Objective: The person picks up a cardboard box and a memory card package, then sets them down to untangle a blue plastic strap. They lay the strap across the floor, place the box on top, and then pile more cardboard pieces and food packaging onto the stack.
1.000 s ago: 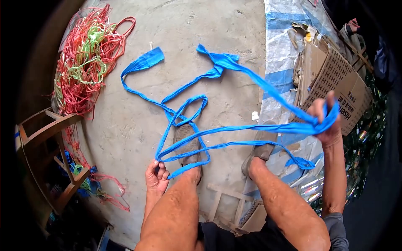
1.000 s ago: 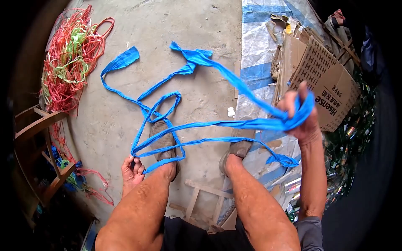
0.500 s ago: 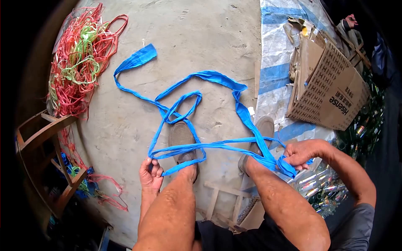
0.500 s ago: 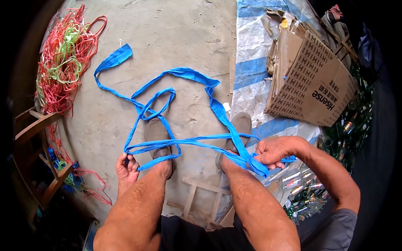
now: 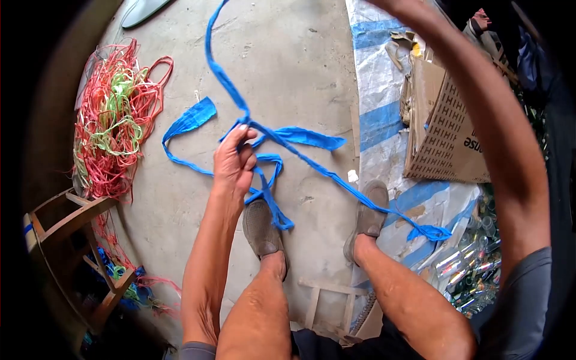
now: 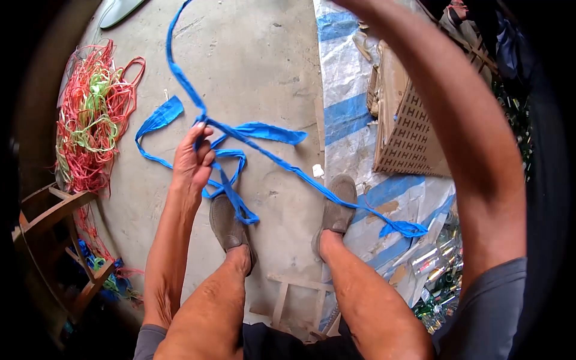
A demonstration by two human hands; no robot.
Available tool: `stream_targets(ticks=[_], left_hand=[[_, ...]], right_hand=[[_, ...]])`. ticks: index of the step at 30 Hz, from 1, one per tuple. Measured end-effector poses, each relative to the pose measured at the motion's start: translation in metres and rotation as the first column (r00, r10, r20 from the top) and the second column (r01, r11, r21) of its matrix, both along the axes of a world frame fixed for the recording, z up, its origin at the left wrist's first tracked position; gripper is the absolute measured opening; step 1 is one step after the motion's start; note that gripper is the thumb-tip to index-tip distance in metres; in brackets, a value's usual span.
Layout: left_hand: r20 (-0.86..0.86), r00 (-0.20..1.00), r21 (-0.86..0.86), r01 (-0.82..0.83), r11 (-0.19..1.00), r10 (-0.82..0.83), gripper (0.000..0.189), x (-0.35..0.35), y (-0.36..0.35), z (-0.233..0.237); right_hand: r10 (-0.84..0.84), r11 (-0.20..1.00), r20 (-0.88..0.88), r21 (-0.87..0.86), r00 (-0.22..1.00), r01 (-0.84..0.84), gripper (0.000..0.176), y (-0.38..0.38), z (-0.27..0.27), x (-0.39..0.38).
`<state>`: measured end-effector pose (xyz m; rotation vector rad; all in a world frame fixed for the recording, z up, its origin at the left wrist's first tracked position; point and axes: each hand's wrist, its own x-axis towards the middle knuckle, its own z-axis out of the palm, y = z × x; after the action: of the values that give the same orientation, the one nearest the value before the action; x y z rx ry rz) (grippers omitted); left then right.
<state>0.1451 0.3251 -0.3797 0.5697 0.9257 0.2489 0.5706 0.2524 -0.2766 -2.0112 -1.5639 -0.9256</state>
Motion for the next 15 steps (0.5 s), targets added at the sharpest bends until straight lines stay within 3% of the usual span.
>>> stream_targets(ticks=[1, 2, 4, 6, 7, 8, 10, 13, 15], left_hand=[[-0.022, 0.999, 0.023, 0.029, 0.999, -0.028, 0.011, 0.018, 0.002, -0.011], [-0.057, 0.997, 0.041, 0.055, 0.998, -0.053, 0.011, 0.03, 0.0, -0.02], [-0.084, 0.989, 0.057, 0.126, 0.99, -0.121, 0.011, 0.046, -0.006, -0.035], [-0.148, 0.978, 0.066, 0.16, 0.985, -0.148, 0.01, 0.054, -0.014, -0.037], [-0.182, 0.973, 0.073, 0.156, 0.985, -0.141, 0.011, 0.055, -0.017, -0.036], [-0.218, 0.966, 0.074, 0.156, 0.985, -0.137, 0.011, 0.053, -0.019, -0.037], [-0.192, 0.975, 0.059, 0.125, 0.99, -0.112, 0.012, 0.043, -0.022, -0.048], [-0.135, 0.984, 0.008, 0.119, 0.993, -0.117, 0.013, 0.029, -0.024, -0.056], [-0.1, 0.985, -0.023, 0.138, 0.99, -0.14, 0.013, 0.024, -0.027, -0.053]], right_hand=[[-0.338, 0.887, -0.621, -0.462, 0.707, 0.018, 0.084, -0.022, 0.025, -0.054], [-0.306, 0.817, -0.386, -0.576, 0.87, 0.032, 0.023, -0.034, -0.022, -0.059], [-0.253, 0.866, -0.612, -0.488, 0.749, -0.107, 0.024, -0.071, -0.066, -0.106], [-0.257, 0.897, -0.868, -0.378, 0.425, -0.23, 0.025, -0.095, -0.093, -0.169], [-0.185, 0.945, -0.943, -0.248, 0.277, -0.214, 0.02, -0.101, -0.12, -0.196], [-0.237, 0.947, -0.96, -0.263, 0.15, -0.184, 0.023, -0.104, -0.131, -0.22], [-0.216, 0.967, -0.963, -0.233, 0.16, -0.101, 0.024, -0.103, -0.147, -0.251], [-0.168, 0.975, -0.975, -0.186, 0.143, -0.121, 0.03, -0.091, -0.159, -0.257], [-0.131, 0.96, -0.986, -0.153, 0.107, -0.236, 0.033, -0.08, -0.161, -0.253]])
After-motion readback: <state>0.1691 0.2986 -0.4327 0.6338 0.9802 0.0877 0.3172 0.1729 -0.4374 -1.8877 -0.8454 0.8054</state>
